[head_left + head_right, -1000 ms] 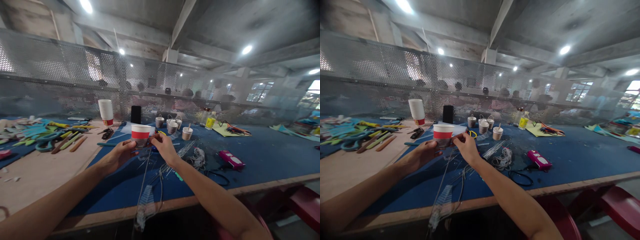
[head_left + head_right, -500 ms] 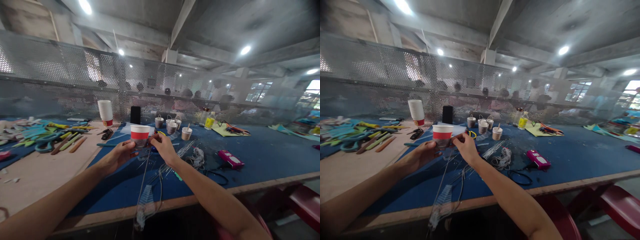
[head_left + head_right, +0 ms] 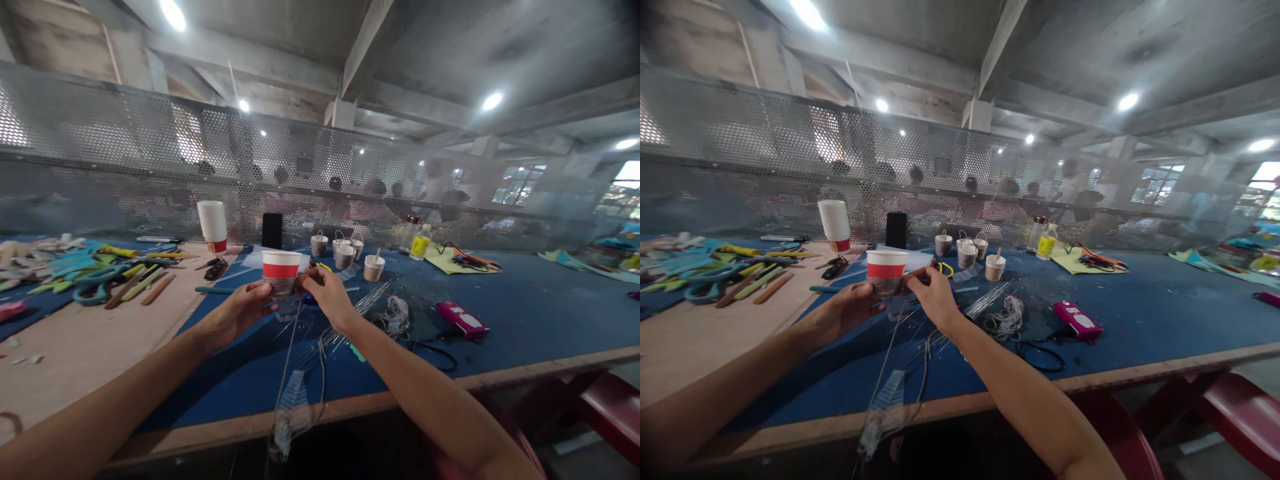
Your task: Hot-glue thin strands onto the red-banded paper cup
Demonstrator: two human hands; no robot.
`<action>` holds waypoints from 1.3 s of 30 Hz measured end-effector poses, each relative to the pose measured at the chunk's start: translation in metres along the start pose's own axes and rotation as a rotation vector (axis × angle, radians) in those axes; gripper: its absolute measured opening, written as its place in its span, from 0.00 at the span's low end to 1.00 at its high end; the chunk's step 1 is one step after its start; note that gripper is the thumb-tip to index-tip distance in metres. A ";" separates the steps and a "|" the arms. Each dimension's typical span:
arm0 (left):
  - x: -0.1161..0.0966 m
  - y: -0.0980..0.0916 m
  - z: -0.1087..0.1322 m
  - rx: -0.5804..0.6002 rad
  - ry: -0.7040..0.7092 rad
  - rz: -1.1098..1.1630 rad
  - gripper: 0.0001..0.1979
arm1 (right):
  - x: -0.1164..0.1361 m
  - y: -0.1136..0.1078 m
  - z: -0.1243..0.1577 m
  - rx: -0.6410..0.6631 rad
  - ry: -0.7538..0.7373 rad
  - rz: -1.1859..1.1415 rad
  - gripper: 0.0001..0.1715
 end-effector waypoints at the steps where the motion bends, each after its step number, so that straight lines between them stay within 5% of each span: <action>1: 0.000 0.000 0.000 -0.001 0.000 0.001 0.21 | 0.000 0.000 0.000 0.000 0.002 0.002 0.11; 31: 0.002 -0.002 -0.003 0.036 -0.014 0.088 0.20 | -0.018 0.002 -0.004 -0.009 0.063 -0.208 0.20; 39: -0.002 -0.003 -0.005 0.013 0.020 0.117 0.21 | -0.013 -0.001 -0.003 0.017 -0.016 0.000 0.27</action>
Point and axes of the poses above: each hand's wrist, its own z-axis away from the middle knuckle, its own y-axis out of the palm, x = y × z, the point moved 10 cm from there along -z, towards the middle knuckle, and after that the axes turned 8 degrees about -y, right-handed, at the moved point
